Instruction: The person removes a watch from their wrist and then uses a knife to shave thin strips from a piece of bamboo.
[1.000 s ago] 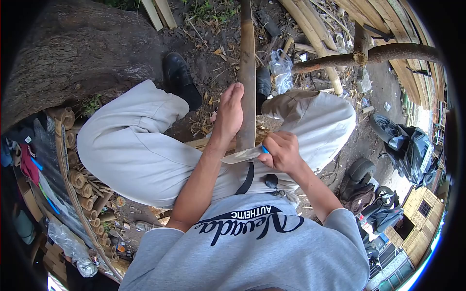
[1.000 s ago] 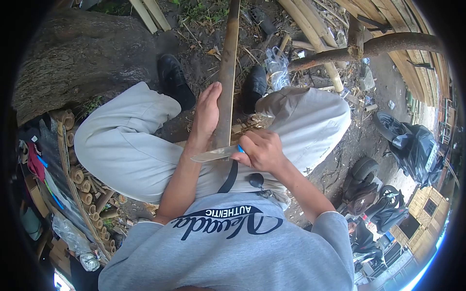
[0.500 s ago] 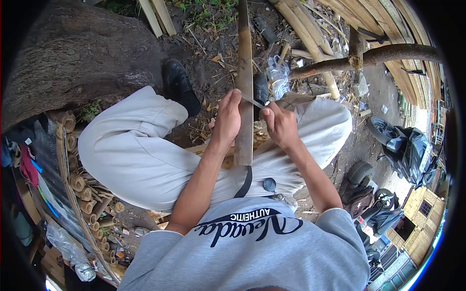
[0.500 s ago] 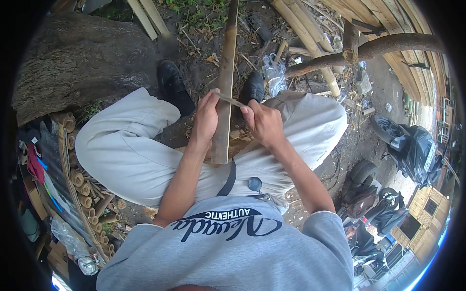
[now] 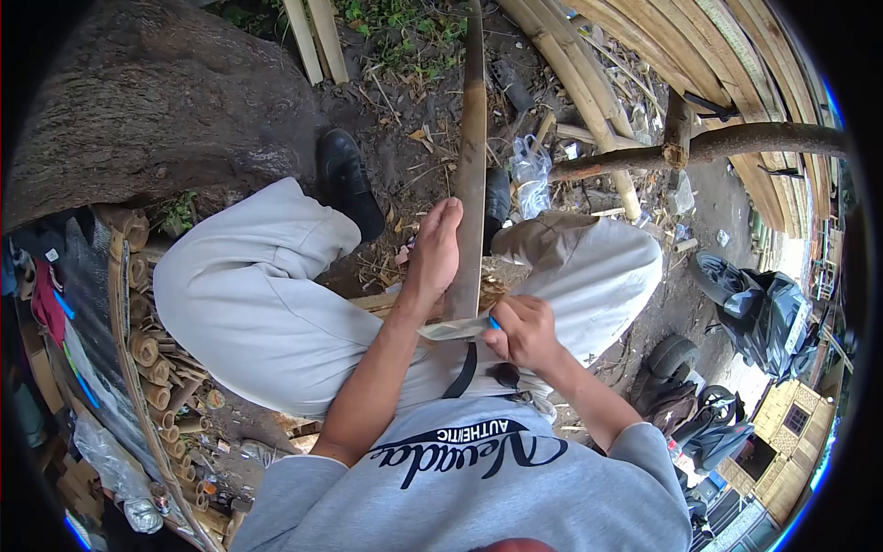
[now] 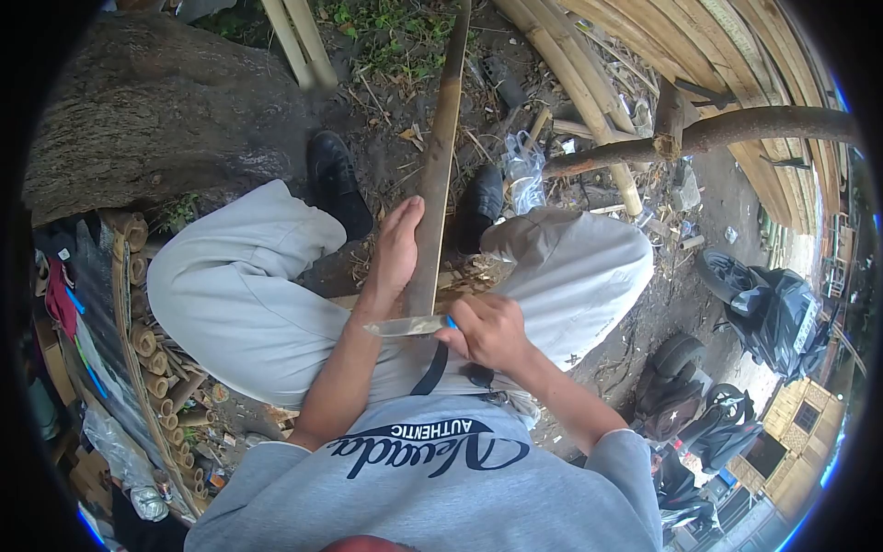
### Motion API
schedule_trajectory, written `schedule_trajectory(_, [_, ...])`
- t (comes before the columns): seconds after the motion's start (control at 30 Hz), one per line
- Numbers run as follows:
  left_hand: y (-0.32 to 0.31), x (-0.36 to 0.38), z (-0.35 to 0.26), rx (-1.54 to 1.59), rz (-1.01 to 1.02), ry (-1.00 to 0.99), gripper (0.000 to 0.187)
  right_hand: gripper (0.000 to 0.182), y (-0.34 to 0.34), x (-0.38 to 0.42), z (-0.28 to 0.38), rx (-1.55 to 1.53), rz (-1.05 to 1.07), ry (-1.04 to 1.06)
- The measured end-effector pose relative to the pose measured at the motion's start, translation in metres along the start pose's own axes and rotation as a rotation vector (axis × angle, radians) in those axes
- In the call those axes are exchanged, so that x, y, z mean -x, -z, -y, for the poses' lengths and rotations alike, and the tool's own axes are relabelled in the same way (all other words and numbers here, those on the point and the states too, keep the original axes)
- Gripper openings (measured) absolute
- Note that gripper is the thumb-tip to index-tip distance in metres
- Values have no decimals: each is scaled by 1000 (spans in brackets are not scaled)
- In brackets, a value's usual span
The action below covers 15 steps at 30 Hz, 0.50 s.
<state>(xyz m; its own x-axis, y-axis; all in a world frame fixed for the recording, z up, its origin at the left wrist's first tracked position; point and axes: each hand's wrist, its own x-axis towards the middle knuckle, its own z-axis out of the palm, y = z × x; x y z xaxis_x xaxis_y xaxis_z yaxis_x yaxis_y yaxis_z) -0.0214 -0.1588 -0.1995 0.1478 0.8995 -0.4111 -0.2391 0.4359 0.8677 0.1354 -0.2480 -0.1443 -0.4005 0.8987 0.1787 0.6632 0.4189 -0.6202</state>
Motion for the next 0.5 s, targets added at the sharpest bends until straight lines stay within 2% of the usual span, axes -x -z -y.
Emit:
schedule_trajectory(0.1, [-6, 2, 0, -13, -21, -3, 35, 42, 0, 4, -5, 35, 54, 29])
schedule_trajectory(0.17, [-7, 2, 4, 33, 2, 26, 35, 44, -8, -7, -32, 171, -37, -251])
schedule_trajectory(0.2, [-6, 2, 5, 70, 23, 48, 35, 45, -9, -12, -36, 144, -48, -300])
schedule_trajectory(0.23, [-5, 2, 6, 65, 23, 46, 35, 45, -8, -8, -33, 141, -53, -300])
schedule_trajectory(0.33, [1, -1, 6, 53, 22, 24, 36, 44, -4, 10, -3, 15, 27, 46])
schedule_trajectory(0.43, [-1, 0, 11, 28, 15, 45, 36, 43, 0, 8, -6, 19, 41, 82])
schedule_trajectory(0.47, [-2, -2, 17, 40, 24, 0, 36, 43, -8, 7, -20, 69, -7, -45])
schedule_trajectory(0.5, [-3, -3, 21, 50, 31, -45, 36, 43, -12, 0, -35, 74, -5, -45])
